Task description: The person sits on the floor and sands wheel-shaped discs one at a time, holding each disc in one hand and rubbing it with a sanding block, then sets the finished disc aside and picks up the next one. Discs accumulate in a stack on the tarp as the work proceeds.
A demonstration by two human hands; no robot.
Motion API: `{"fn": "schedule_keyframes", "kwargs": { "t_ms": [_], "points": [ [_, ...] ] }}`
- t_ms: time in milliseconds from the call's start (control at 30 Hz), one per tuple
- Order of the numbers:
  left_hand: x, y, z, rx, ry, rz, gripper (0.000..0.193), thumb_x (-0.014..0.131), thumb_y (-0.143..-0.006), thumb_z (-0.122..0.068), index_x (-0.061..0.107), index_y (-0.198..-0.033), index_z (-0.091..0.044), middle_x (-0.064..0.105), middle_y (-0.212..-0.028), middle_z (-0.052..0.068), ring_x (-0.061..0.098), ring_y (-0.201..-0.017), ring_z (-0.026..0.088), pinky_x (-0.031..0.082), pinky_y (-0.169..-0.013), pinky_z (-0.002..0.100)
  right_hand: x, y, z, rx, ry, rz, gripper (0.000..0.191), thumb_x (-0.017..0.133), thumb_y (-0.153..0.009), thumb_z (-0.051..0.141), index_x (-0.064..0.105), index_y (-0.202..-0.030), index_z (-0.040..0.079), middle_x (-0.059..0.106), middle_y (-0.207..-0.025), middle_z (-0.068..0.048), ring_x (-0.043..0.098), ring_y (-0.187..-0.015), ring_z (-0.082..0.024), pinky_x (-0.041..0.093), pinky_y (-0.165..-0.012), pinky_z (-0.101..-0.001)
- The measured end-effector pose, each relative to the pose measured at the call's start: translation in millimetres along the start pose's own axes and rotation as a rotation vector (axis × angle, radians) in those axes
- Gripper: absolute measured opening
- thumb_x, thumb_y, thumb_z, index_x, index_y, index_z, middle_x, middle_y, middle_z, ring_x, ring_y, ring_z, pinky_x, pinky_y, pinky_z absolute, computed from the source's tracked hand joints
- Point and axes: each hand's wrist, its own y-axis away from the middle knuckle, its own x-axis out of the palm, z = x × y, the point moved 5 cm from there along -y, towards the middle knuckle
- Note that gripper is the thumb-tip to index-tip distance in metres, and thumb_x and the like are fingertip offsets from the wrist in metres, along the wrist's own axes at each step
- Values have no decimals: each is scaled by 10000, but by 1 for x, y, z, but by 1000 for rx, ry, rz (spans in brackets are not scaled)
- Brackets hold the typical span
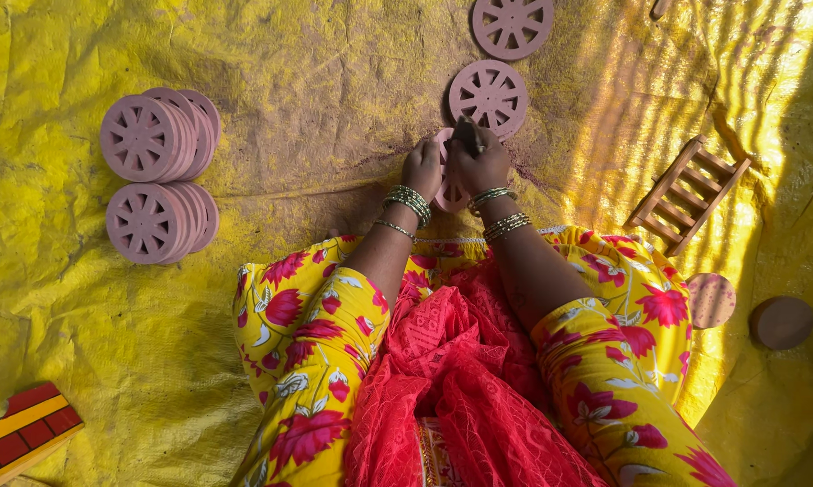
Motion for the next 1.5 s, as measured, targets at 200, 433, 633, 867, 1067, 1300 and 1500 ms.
{"fn": "schedule_keyframes", "kwargs": {
  "t_ms": [200, 433, 633, 867, 1067, 1300, 1500],
  "points": [
    [7, 5, -1, 78, -188, -57, 446, 470, -1060, -403, 675, -1019, -9, 729, -890, 215, 708, -839, 379, 549, -766, 480, 1, 9, 18, -123, 343, 30, 236, 780, -885, 260, 657, -951, 69, 714, -912, -189, 686, -794, -417, 543, -649, -500],
    [6, 13, -8, 208, -221, -39, 441, 428, -1028, -385, 677, -1167, -49, 736, -965, 235, 720, -897, 401, 573, -773, 485, -2, -15, -46, 533, -612, 149, 441, 895, -847, 260, 678, -1122, -9, 739, -906, -116, 678, -771, -249, 520, -658, -396],
    [-6, 4, -5, -22, -278, 4, 413, 454, -981, -304, 746, -945, -14, 743, -833, 245, 730, -787, 400, 569, -724, 503, -17, -29, -45, 282, 57, 168, 555, 894, -749, 326, 709, -1178, 26, 767, -979, -158, 762, -870, -256, 613, -756, -381],
    [-9, 3, -3, 65, -299, -111, 369, 491, -984, -318, 710, -932, -26, 732, -838, 212, 733, -783, 371, 572, -735, 472, 12, -10, -30, 140, -116, 81, 464, 848, -775, 298, 699, -1133, 42, 779, -985, -166, 778, -894, -301, 607, -772, -391],
    [-7, 6, -10, 238, -359, -173, 343, 523, -984, -334, 709, -1021, -49, 730, -926, 217, 708, -863, 416, 570, -751, 500, 1, -6, -22, 127, 232, 6, 309, 809, -907, 311, 700, -1000, 38, 745, -916, -213, 731, -884, -380, 576, -762, -441],
    [-8, 6, -11, 241, -416, -172, 306, 537, -975, -281, 720, -1010, -37, 731, -941, 231, 705, -898, 428, 569, -781, 516, -14, -17, -37, 257, 248, 41, 448, 863, -764, 333, 711, -1058, 31, 748, -939, -222, 744, -867, -360, 586, -764, -437],
    [-5, 9, -13, 291, -382, -172, 307, 532, -976, -272, 714, -1059, -39, 729, -955, 231, 703, -904, 426, 571, -789, 516, 10, -14, -34, 210, -29, 99, 503, 855, -734, 339, 722, -1118, 44, 777, -969, -180, 769, -885, -314, 602, -771, -405]
  ]
}}
